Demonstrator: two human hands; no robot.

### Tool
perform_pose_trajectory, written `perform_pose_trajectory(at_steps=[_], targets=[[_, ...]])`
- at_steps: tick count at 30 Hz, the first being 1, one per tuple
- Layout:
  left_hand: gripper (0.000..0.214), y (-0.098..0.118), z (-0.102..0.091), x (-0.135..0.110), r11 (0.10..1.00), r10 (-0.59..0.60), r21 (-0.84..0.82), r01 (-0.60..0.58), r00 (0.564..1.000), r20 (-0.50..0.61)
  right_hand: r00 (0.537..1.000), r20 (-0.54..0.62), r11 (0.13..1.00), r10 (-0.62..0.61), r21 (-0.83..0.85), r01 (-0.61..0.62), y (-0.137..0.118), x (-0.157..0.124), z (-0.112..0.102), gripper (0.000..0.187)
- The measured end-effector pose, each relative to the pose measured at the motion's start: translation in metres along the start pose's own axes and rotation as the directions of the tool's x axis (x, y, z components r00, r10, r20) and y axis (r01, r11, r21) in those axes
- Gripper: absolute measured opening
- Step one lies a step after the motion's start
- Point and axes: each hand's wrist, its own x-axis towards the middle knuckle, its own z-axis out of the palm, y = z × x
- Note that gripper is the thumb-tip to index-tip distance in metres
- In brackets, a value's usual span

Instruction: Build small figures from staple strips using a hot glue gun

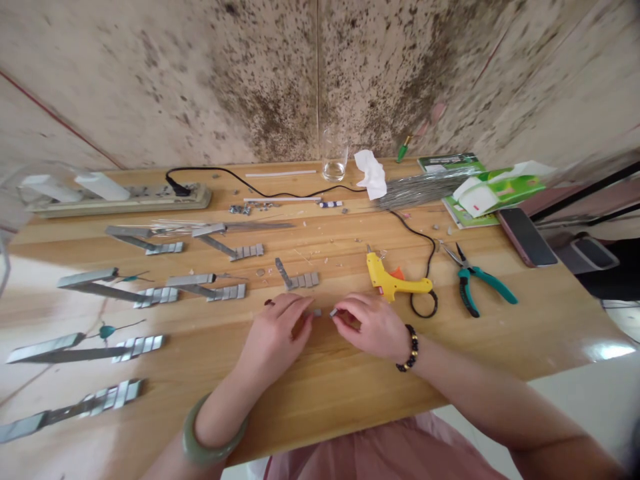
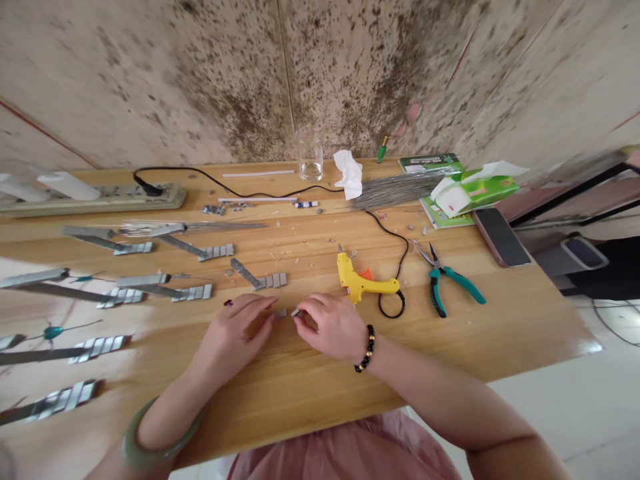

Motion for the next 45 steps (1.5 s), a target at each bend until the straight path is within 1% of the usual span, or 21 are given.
perform_pose_trajectory(at_steps=[2,5,7,11,18,23,31,37,40,45], targets=[[0.017,-0.0001,0.0018,0.0005,0.999,0.019,0.035,-0.02,0.999,0.046,1.0,0.014,0.999,0.011,-0.043,-0.01,-0.0004,0.0004,-0.0007,0.009],[0.012,0.0005,0.0035,0.0011,0.998,-0.001,0.058,-0.008,0.99,0.138,0.999,0.028,0.995,0.027,-0.094,-0.024,-0.0004,0.0014,-0.0017,0.01],[0.011,0.0005,0.0044,0.0011,0.998,-0.008,0.061,-0.002,0.986,0.166,0.998,0.041,0.994,0.037,-0.107,-0.032,-0.0002,0.0019,-0.0017,0.011],[0.012,-0.0007,0.0057,0.0002,0.998,0.006,0.064,-0.016,0.986,0.166,0.997,0.071,0.994,0.044,-0.107,-0.037,0.0004,0.0017,-0.0002,0.012],[0.015,-0.0014,0.0049,0.0009,1.0,0.012,0.019,-0.014,0.995,0.102,0.994,0.091,0.993,0.059,-0.103,-0.049,0.0019,0.0007,0.002,0.01],[0.014,-0.001,0.0051,0.0015,0.999,0.022,0.036,-0.026,0.993,0.114,0.986,0.133,0.987,0.1,-0.142,-0.081,0.0002,0.0034,0.0001,0.01],[0.014,0.0012,0.0046,0.0008,0.999,0.016,0.029,-0.02,0.99,0.139,0.978,0.199,0.988,0.068,-0.149,-0.038,-0.0014,0.0069,-0.0011,0.011],[0.015,0.0018,0.005,0.0015,0.999,0.022,0.029,-0.026,0.989,0.143,0.979,0.202,0.984,0.04,-0.176,-0.004,-0.0002,0.0051,0.0005,0.014],[0.017,0.0021,0.0043,0.0022,0.999,0.02,0.046,-0.027,0.99,0.141,0.98,0.198,0.989,0.015,-0.148,0.015,0.0015,0.0038,0.0006,0.015],[0.016,0.0027,0.0029,0.0025,0.997,0.018,0.067,-0.029,0.988,0.15,0.986,0.163,0.997,0.023,-0.073,-0.011,0.0029,0.0029,0.0012,0.016]])
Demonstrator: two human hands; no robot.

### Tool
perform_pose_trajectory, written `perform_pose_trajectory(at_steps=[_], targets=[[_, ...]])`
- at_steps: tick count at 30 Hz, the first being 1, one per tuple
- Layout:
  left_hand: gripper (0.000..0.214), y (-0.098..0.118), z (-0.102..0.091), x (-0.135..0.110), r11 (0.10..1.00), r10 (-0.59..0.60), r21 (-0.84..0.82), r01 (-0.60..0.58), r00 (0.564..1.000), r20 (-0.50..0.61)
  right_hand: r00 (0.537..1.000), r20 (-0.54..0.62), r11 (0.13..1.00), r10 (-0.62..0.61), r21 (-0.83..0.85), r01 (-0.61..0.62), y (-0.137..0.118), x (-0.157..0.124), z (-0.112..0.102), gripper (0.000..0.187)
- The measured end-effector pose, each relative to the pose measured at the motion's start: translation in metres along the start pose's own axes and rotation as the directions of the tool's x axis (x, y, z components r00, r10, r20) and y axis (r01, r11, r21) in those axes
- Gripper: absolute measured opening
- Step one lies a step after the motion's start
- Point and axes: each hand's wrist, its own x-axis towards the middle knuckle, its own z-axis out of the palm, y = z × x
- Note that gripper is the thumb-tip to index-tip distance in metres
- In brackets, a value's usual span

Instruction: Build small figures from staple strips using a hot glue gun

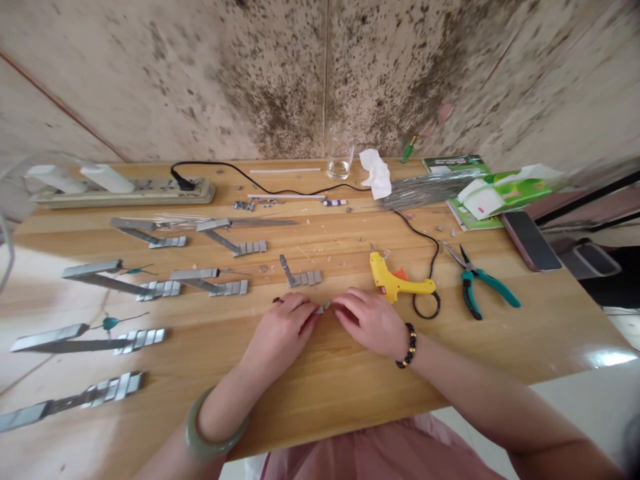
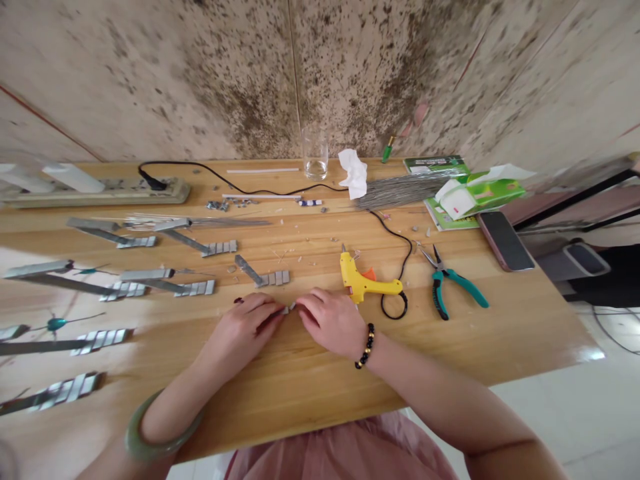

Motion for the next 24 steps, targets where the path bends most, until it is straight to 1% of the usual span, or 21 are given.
perform_pose_trajectory(at_steps=[5,8,17,24], targets=[[0.016,-0.0003,0.0004,-0.0006,1.0,0.005,0.004,-0.005,1.0,0.012,1.0,0.0,1.0,-0.002,-0.018,0.002,-0.0014,-0.0001,0.0,0.023],[0.016,-0.0009,0.0007,-0.001,1.0,0.01,0.016,-0.01,1.0,0.022,1.0,0.019,0.999,-0.007,-0.036,0.008,-0.0015,-0.0001,-0.0005,0.023],[0.016,-0.0006,0.0004,-0.0014,1.0,-0.004,0.024,0.003,0.999,0.036,0.999,0.035,1.0,-0.02,0.02,0.02,0.0018,-0.0013,0.0017,0.013],[0.016,-0.0002,-0.0012,-0.001,1.0,-0.009,0.013,0.009,0.999,0.047,1.0,-0.003,0.993,-0.023,0.115,0.023,-0.0015,-0.0005,0.0041,0.006]])
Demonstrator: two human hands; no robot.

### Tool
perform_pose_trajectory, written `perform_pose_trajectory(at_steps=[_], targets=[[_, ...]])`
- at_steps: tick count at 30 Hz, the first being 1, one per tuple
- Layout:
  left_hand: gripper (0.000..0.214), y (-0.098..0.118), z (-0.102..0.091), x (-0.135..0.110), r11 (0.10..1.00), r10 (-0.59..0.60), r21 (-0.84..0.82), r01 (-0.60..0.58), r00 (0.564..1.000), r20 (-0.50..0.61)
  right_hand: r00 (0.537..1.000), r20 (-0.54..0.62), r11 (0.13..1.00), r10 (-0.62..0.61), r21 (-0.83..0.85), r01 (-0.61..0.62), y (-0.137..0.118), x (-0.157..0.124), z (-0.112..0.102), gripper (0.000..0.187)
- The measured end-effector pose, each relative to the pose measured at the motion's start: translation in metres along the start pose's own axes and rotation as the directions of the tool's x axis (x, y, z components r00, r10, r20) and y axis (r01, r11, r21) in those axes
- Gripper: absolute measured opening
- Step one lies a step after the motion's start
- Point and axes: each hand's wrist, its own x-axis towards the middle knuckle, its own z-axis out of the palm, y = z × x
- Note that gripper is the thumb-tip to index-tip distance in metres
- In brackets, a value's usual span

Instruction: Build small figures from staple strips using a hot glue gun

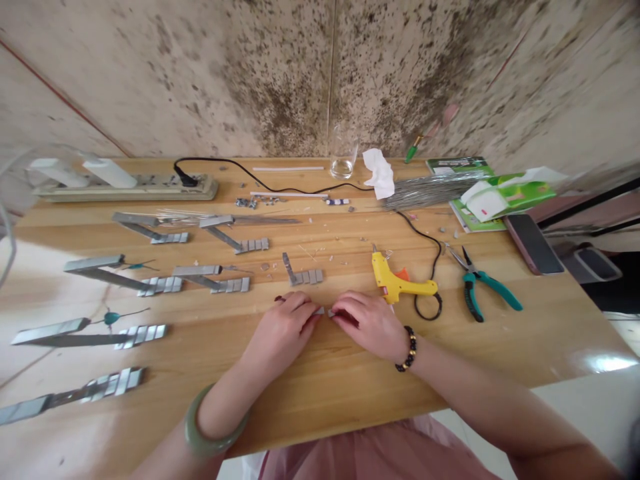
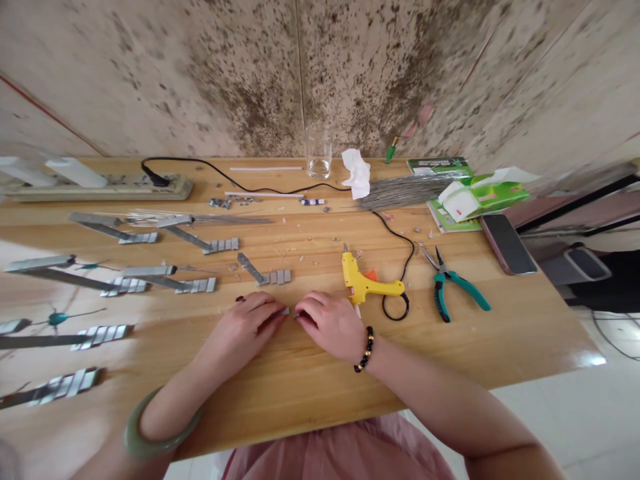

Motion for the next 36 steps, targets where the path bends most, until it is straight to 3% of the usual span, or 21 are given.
perform_pose_trajectory(at_steps=[7,15,36], targets=[[0.015,-0.0005,0.0012,0.0,0.999,0.011,-0.048,-0.013,0.999,-0.036,0.996,-0.089,0.998,0.006,0.064,0.0,0.0,-0.0002,0.0029,0.025],[0.015,0.0,0.0024,-0.0006,1.0,-0.002,0.021,0.001,1.0,0.018,0.996,-0.084,1.0,0.011,-0.025,-0.014,0.0011,0.0001,0.0069,0.02],[0.018,-0.001,0.0045,-0.0008,0.999,-0.035,-0.023,0.036,0.998,0.059,0.995,-0.045,0.995,0.09,-0.046,-0.092,-0.0033,0.001,0.0097,0.011]])
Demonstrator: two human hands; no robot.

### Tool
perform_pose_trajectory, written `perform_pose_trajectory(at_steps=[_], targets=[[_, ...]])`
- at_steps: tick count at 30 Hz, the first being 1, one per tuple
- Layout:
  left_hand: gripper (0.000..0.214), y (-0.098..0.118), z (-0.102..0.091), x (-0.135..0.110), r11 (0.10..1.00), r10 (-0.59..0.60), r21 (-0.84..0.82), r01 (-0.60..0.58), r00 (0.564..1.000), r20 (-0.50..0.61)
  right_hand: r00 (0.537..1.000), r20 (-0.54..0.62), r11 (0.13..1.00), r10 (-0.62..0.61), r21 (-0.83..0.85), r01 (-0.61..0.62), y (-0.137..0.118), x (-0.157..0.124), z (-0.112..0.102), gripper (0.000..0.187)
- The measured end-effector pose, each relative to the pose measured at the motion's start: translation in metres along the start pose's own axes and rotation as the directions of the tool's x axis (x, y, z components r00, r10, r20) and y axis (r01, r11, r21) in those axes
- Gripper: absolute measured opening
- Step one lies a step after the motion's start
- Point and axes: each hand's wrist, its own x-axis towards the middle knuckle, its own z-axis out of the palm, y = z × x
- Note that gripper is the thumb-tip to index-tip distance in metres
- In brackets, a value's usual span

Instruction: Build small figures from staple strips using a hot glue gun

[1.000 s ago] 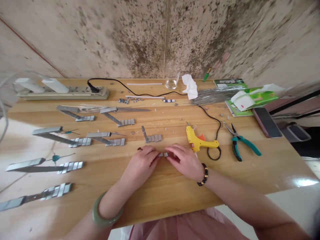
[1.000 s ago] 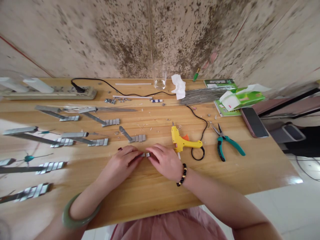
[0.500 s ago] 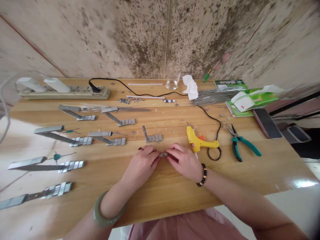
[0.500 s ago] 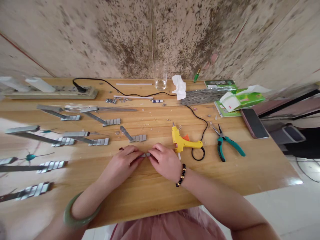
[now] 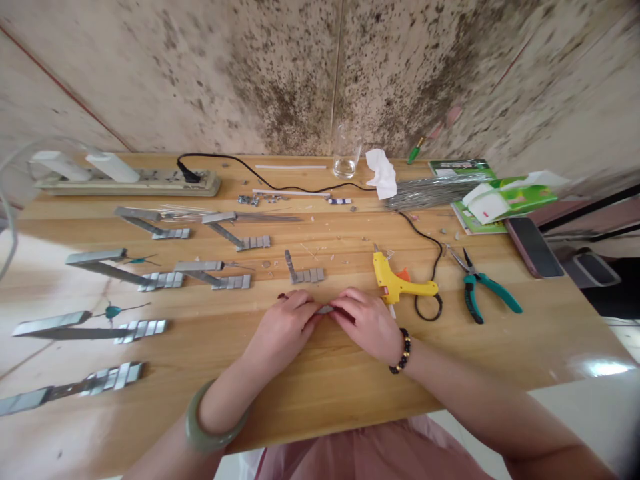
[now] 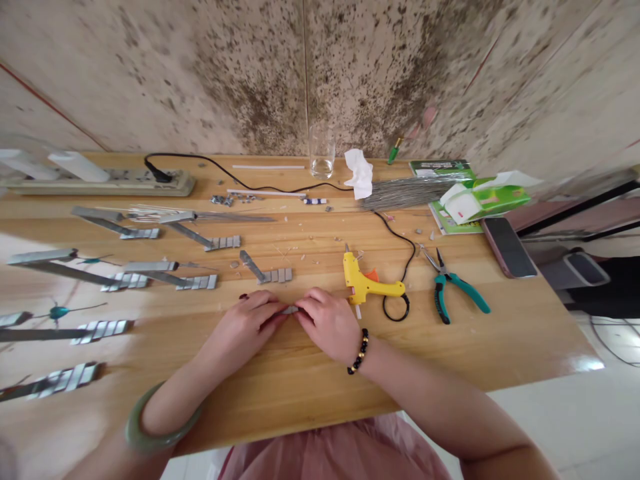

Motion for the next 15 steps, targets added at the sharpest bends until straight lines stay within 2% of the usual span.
perform_pose_trajectory(at_steps=[11,15], targets=[[0.018,0.0004,0.001,0.0012,1.0,-0.007,-0.011,0.006,1.0,-0.019,1.0,0.021,1.0,-0.004,-0.006,0.004,-0.0006,0.0003,-0.0023,0.011],[0.017,0.0007,0.0007,0.0009,1.0,-0.013,-0.018,0.013,1.0,-0.018,1.0,0.027,1.0,0.01,0.004,-0.01,-0.0008,0.001,-0.0032,0.018]])
